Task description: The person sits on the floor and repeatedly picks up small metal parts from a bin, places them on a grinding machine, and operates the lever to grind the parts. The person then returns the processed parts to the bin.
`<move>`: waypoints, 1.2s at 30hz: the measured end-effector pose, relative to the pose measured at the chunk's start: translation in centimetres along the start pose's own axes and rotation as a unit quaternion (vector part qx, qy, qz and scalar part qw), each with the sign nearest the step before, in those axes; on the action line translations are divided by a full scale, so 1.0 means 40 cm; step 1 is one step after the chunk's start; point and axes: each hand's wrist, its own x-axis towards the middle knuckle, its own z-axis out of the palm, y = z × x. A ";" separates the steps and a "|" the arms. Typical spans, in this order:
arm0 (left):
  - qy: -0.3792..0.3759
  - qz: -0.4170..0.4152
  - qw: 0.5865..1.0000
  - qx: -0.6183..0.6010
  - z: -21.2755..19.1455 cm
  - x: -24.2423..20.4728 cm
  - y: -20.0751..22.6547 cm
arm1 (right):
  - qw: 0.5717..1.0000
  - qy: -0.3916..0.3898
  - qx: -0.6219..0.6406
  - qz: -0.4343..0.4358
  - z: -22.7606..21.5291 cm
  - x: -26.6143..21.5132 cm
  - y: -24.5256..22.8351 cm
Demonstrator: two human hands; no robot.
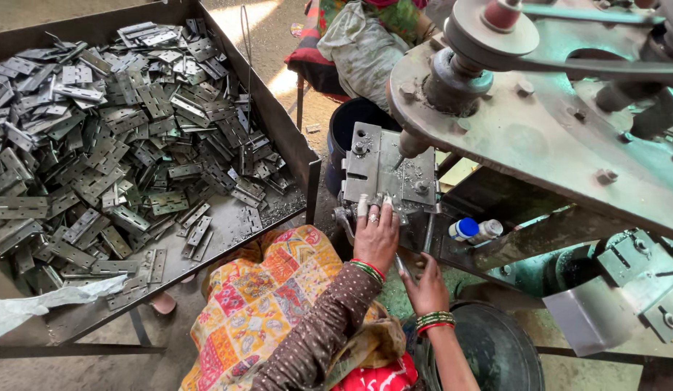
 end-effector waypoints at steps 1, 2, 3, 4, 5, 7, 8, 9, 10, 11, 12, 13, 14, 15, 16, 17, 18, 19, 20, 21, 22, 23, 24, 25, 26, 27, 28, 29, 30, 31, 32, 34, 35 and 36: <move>0.000 0.018 0.999 -0.028 -0.011 -0.004 -0.013 | 1.000 0.019 0.004 -0.020 0.003 -0.007 -0.004; 0.000 0.035 0.998 -0.058 -0.018 -0.007 -0.024 | 0.999 0.034 -0.011 -0.030 0.002 -0.017 -0.002; 0.001 0.051 0.995 -0.087 -0.025 -0.009 -0.033 | 0.998 0.049 -0.025 -0.041 0.001 -0.031 0.001; 0.000 0.066 0.992 -0.109 -0.025 0.005 -0.045 | 0.995 0.071 -0.039 -0.055 -0.002 -0.024 0.001; -0.001 0.081 0.988 -0.131 -0.026 0.023 -0.055 | 0.997 0.057 -0.023 -0.040 -0.006 -0.019 0.001; -0.047 0.051 0.981 -0.183 -0.027 0.060 -0.071 | 0.999 0.029 0.013 -0.008 -0.005 -0.005 -0.003; -0.097 0.002 0.972 -0.215 -0.029 0.067 -0.074 | 1.000 0.023 0.008 -0.007 -0.001 -0.008 -0.002; -0.146 -0.047 0.958 -0.244 -0.029 0.077 -0.077 | 1.000 0.018 0.002 -0.006 0.003 -0.010 -0.001; -0.062 -0.008 0.978 -0.201 -0.026 0.088 -0.082 | 1.000 0.010 -0.003 -0.005 0.008 -0.011 0.000; 0.023 0.032 0.987 -0.155 -0.021 0.098 -0.087 | 1.000 0.008 -0.004 -0.002 0.013 -0.012 0.002; 0.107 0.072 0.986 -0.109 -0.013 0.104 -0.088 | 1.000 0.005 -0.006 0.001 0.013 -0.016 0.005; 0.083 0.078 0.991 -0.070 -0.005 0.106 -0.086 | 1.000 0.003 -0.009 0.004 0.013 -0.020 0.009; 0.061 0.086 0.994 -0.030 0.007 0.108 -0.085 | 1.000 0.002 -0.010 0.000 0.013 -0.020 0.011; 0.038 0.093 0.995 0.009 0.019 0.108 -0.084 | 1.000 0.002 -0.012 -0.005 0.012 -0.022 0.012; 0.003 0.079 0.997 -0.021 0.030 0.103 -0.083 | 1.000 0.003 -0.013 -0.010 0.009 -0.019 0.014; -0.033 0.066 0.996 -0.052 0.039 0.092 -0.082 | 1.000 0.001 -0.021 -0.008 0.006 -0.017 0.016; -0.069 0.054 0.993 -0.081 0.048 0.085 -0.087 | 1.000 -0.001 -0.027 -0.005 0.009 -0.010 0.013; -0.066 0.035 0.994 -0.077 0.059 0.085 -0.095 | 0.999 -0.003 -0.032 -0.002 0.011 -0.005 0.010; -0.068 0.013 0.995 -0.074 0.061 0.073 -0.103 | 0.999 -0.002 -0.035 -0.015 0.013 -0.012 0.010; -0.070 -0.008 0.995 -0.071 0.060 0.061 -0.111 | 0.999 -0.001 -0.038 -0.027 0.015 -0.017 0.010; -0.064 -0.025 0.997 -0.043 0.056 0.054 -0.121 | 0.998 -0.002 -0.042 -0.040 0.013 -0.021 0.011; -0.058 -0.043 0.997 -0.014 0.049 0.049 -0.128 | 0.994 -0.074 -0.074 -0.013 0.010 -0.023 0.010; -0.047 -0.059 0.997 0.015 0.039 0.054 -0.132 | 0.984 -0.142 -0.106 0.012 0.002 -0.015 0.006; -0.050 -0.053 0.997 0.013 0.028 0.061 -0.131 | 0.968 -0.208 -0.138 0.037 -0.007 -0.005 0.001; -0.051 -0.046 0.998 0.011 0.014 0.063 -0.123 | 0.964 -0.219 -0.152 0.023 -0.016 0.007 -0.007; -0.053 -0.038 0.998 0.009 0.002 0.063 -0.112 | 0.959 -0.230 -0.165 0.009 -0.025 0.020 -0.015; -0.107 -0.025 0.994 -0.024 -0.007 0.057 -0.095 | 0.954 -0.243 -0.177 -0.001 -0.029 0.028 -0.024; -0.160 -0.012 0.985 -0.057 -0.010 0.049 -0.074 | 0.953 -0.243 -0.181 -0.002 -0.031 0.036 -0.034; -0.215 0.001 0.972 -0.093 -0.010 0.037 -0.057 | 0.952 -0.244 -0.185 0.001 -0.035 0.034 -0.040; -0.176 0.003 0.982 -0.068 -0.003 0.027 -0.047 | 0.951 -0.245 -0.190 0.004 -0.036 0.031 -0.046; -0.134 0.007 0.990 -0.045 0.010 0.028 -0.038 | 0.950 -0.244 -0.194 0.001 -0.040 0.032 -0.051; -0.115 -0.004 0.993 -0.033 0.046 0.039 -0.034 | 0.949 -0.243 -0.202 -0.003 -0.047 0.029 -0.058; -0.139 -0.020 0.989 -0.045 0.066 0.050 -0.041 | 0.949 -0.241 -0.203 0.000 -0.050 0.026 -0.059; -0.161 -0.033 0.985 -0.055 0.085 0.063 -0.049 | 0.950 -0.238 -0.202 0.002 -0.048 0.026 -0.060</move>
